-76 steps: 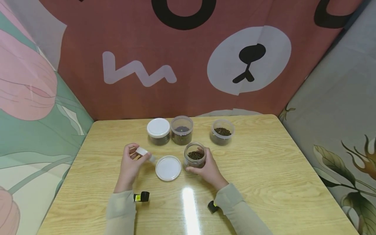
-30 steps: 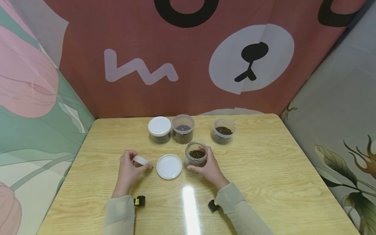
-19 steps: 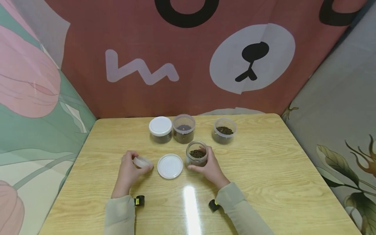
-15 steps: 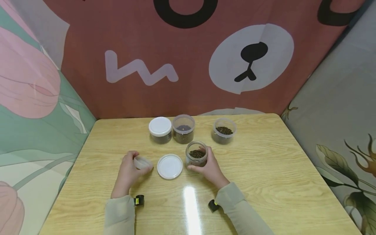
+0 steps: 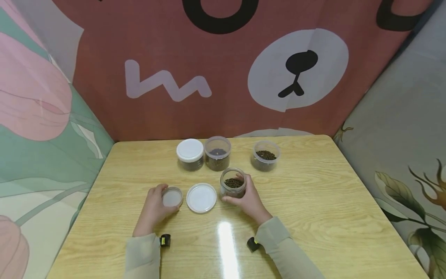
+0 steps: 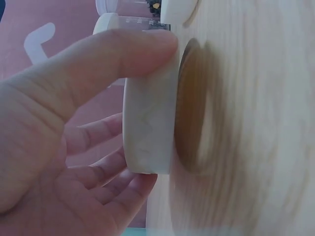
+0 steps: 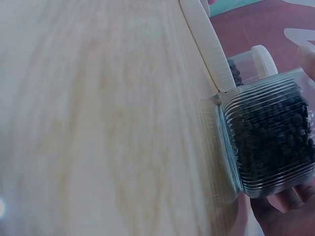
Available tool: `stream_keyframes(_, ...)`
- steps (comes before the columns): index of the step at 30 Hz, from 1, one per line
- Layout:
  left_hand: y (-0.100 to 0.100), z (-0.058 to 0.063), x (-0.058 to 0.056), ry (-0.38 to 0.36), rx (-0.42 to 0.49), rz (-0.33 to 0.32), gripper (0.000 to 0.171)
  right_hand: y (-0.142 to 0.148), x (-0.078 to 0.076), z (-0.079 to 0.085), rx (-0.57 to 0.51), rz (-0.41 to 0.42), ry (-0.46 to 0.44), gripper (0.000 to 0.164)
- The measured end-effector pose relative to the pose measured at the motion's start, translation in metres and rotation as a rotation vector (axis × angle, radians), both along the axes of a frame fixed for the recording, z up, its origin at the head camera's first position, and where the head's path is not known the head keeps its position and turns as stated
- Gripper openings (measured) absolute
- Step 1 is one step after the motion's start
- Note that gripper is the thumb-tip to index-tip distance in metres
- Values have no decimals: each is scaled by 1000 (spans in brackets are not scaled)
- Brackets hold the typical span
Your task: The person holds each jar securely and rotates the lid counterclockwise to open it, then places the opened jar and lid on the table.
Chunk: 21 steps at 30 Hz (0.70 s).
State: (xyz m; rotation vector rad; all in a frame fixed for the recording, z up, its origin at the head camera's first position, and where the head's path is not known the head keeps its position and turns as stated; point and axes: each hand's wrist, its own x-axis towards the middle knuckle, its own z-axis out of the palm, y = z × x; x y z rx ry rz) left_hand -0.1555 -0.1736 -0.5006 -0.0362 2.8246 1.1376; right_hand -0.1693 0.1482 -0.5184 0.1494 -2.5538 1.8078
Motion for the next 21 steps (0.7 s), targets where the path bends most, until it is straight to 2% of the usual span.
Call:
stream_keyframes(9, 7, 1, -7, 30, -17, -42, 85, -1, -2, -1, 0, -3, 8, 94)
stream_keyframes(14, 10, 0, -5, 18, -27, -18, 84, -3, -3, -2, -9, 21, 1, 94)
stream_keyframes(21, 17, -3, -7, 34, -54, -31, 85, 1, -1, -5, -8, 0, -2, 94)
